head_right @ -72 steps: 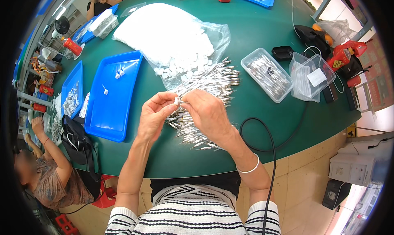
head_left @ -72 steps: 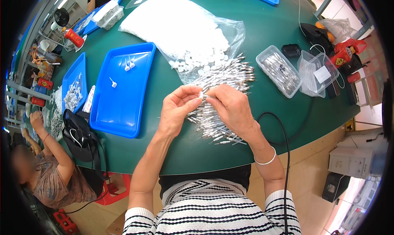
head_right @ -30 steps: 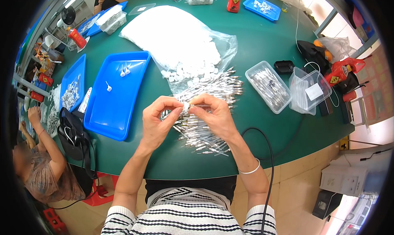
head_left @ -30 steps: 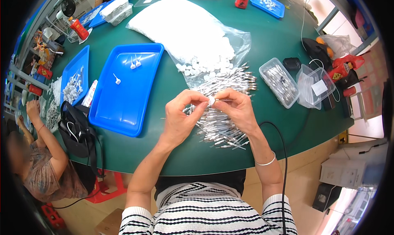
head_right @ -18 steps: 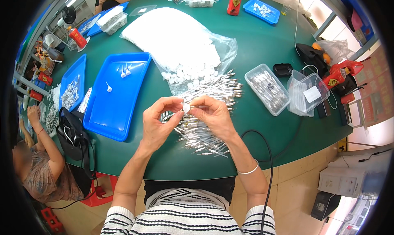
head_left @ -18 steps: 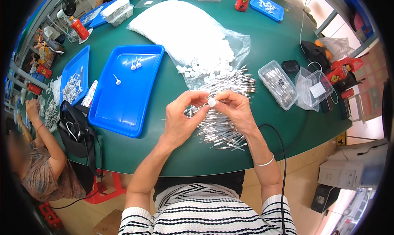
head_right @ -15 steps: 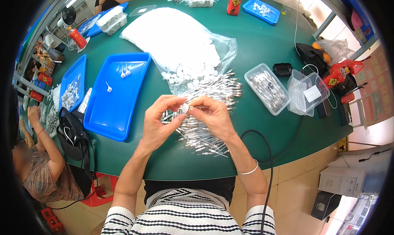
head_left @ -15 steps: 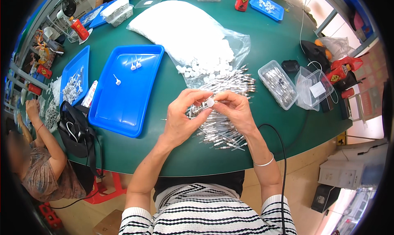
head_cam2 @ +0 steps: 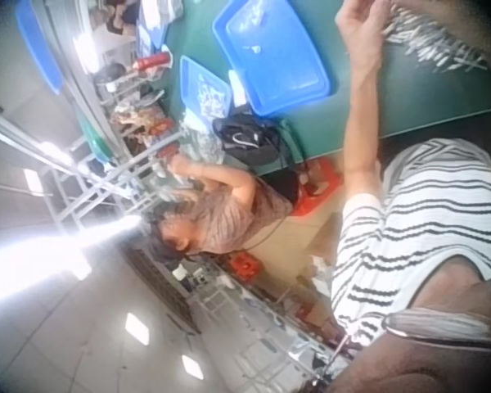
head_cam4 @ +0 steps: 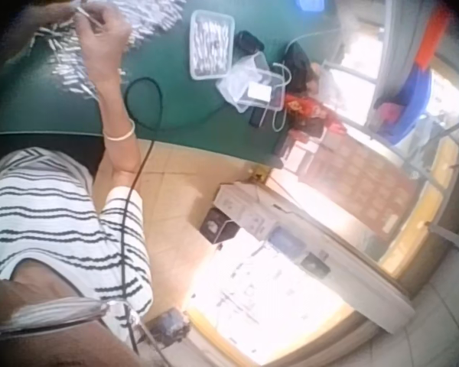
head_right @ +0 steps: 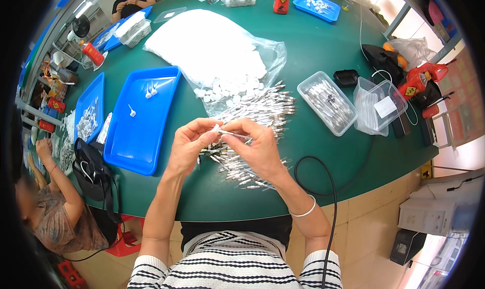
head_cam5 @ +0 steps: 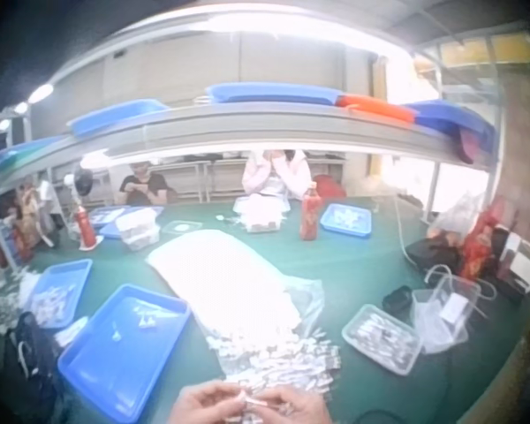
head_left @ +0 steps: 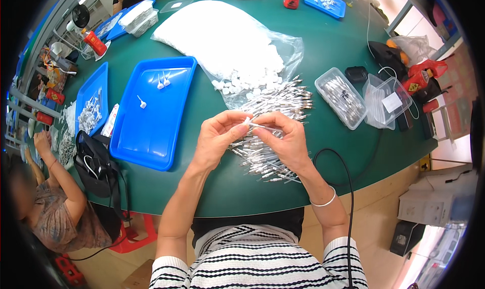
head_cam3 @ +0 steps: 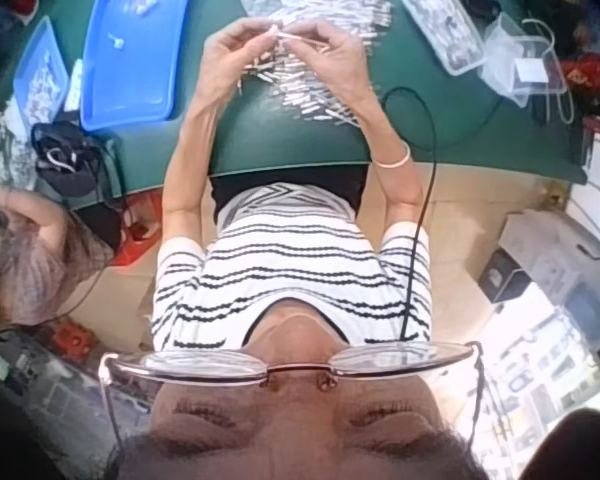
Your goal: The person repeatedly picks up small white cylindrical components and silver metallic rods from a green table, inserts the rods into the components, and places the assembled units into a blue tray. The process is repetitive and performed by hand without tools.
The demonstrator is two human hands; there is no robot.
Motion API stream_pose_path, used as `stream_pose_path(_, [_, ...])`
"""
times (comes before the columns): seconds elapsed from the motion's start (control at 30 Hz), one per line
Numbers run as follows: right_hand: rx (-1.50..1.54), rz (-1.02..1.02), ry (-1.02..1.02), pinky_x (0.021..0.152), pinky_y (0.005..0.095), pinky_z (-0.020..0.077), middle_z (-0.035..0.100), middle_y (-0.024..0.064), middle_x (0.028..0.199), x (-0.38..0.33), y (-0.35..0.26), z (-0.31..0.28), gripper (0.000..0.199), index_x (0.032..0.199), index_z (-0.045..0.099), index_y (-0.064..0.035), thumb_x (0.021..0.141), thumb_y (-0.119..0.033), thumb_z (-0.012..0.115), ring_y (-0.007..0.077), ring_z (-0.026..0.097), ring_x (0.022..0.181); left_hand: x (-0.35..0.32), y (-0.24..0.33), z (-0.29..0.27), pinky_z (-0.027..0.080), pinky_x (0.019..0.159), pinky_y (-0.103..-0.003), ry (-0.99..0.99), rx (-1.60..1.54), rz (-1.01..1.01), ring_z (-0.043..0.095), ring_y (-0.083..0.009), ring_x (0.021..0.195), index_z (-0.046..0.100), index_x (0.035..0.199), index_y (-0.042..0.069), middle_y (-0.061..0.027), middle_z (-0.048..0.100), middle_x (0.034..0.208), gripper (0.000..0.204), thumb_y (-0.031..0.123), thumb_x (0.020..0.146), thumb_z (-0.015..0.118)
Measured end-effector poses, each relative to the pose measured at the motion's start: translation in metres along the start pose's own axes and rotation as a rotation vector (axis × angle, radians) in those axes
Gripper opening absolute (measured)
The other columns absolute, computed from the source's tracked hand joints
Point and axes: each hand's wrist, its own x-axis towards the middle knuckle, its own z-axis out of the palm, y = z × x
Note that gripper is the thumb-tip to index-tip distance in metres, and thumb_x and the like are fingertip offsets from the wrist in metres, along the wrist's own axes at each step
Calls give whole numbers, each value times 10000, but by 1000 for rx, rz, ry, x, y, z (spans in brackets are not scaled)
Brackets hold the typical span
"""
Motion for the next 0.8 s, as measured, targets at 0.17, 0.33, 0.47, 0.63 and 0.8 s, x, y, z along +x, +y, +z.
stream_pose_path(0.17, [117,2,38,785,249,512,680,70,913,-2,6,5,164,995,659,-1,832,-6,672,126,649,857,2,-4,0,513,773,-250,18,-115,-67,621,-103,832,632,1090,-18,-68,672,971,234,91,885,654])
stream_pose_path(0.33, [34,-179,94,751,256,503,654,72,936,-1,15,7,161,974,666,-32,819,12,672,138,628,848,3,-6,-3,519,771,-257,-12,-206,-108,622,-104,805,632,1084,-15,-65,675,930,229,97,885,655])
stream_pose_path(0.47, [-38,-253,83,715,259,497,626,76,939,2,12,6,162,956,672,-52,809,17,674,150,605,833,2,-7,-3,523,773,-258,-9,-225,-121,625,-105,803,635,1070,-13,-63,674,924,215,95,885,654])
stream_pose_path(0.63, [-37,-255,82,700,258,500,628,72,935,2,13,5,156,949,671,-46,808,20,675,156,608,828,3,-7,-4,525,763,-251,-9,-212,-121,627,-103,795,639,1063,-13,-62,676,918,209,95,885,655])
stream_pose_path(0.8, [-114,-244,75,684,254,502,645,71,947,1,9,3,155,953,673,-44,811,16,675,154,614,825,3,-5,-2,525,754,-243,4,-153,-92,629,-100,790,651,1052,-12,-65,680,904,203,98,882,660])
